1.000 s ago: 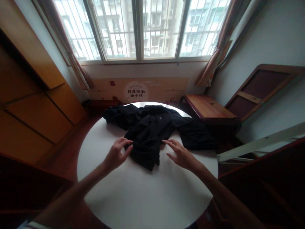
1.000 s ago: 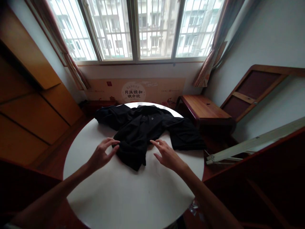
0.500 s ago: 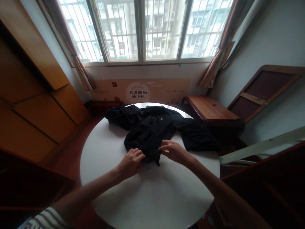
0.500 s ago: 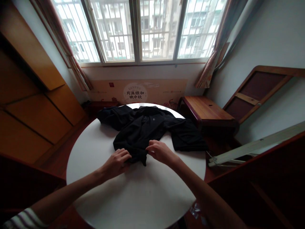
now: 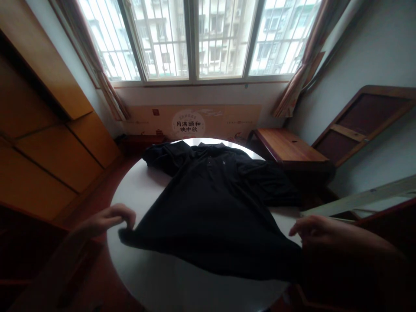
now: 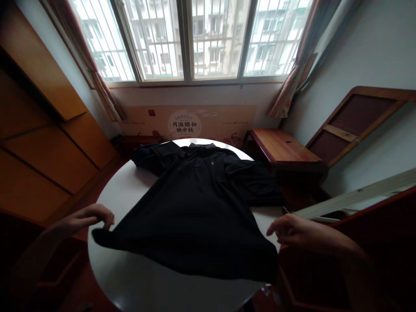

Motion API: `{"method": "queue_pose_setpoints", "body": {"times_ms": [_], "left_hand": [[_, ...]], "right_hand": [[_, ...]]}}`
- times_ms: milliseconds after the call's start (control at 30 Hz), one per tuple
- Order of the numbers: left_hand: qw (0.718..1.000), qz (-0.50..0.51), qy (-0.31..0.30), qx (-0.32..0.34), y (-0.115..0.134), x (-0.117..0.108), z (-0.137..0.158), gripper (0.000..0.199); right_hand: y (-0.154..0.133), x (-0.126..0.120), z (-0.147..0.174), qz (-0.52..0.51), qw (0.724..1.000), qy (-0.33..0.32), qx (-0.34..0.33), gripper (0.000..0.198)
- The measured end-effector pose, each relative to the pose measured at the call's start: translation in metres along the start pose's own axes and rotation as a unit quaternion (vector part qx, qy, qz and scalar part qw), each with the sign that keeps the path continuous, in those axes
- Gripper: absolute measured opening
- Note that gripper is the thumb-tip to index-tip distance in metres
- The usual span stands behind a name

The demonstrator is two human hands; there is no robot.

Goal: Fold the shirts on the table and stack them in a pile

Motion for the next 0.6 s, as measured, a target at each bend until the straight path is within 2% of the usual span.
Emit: {"method": "queue_pose_setpoints", "body": {"times_ms": [67,100,200,300,367,467,533,600], "left_hand": [[0.998,-0.016,-0.036,-0.043,-0.014,0.007,-0.011,0.029],[0.998,-0.033,-0.019,-0.051,-0.016,0.005,-0.023,0.025],[0.984,-0.111,0.118,-0.070,-0.018,-0.017,-0.073,0.023],[0.944,-0.191,0.233,-0.131,-0.031,-0.041,-0.123,0.029],[0.911,-0.252,0.262,-0.196,-0.046,-0.049,-0.151,0.039],[0.863,-0.334,0.256,-0.278,-0.063,-0.042,-0.181,0.081],[0.844,-0.361,0.250,-0.308,-0.068,-0.028,-0.193,0.101],[0.837,-0.377,0.259,-0.301,-0.067,-0.016,-0.201,0.104]], "right_hand": [[0.011,0.021,-0.008,-0.008,0.993,-0.102,0.051,0.035],[0.005,0.024,-0.019,-0.011,0.993,-0.110,0.050,0.041],[-0.044,0.028,-0.064,0.008,0.999,-0.038,-0.017,0.044],[-0.117,0.058,-0.095,0.036,0.992,-0.007,-0.117,0.033],[-0.162,0.094,-0.102,0.055,0.980,-0.043,-0.187,0.031],[-0.207,0.144,-0.102,0.069,0.955,-0.097,-0.272,0.037],[-0.217,0.163,-0.106,0.097,0.944,-0.076,-0.305,0.042],[-0.210,0.177,-0.117,0.141,0.941,-0.038,-0.304,0.047]]}}
Point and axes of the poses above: each hand's wrist, its own z-axis away from the middle knuckle, its own x-axis out of the palm, y = z × x, the point moved 9 cm from there along -z, towards the middle knuckle, and after that the axes turned 2 degrees about y, right-handed, at the moved point
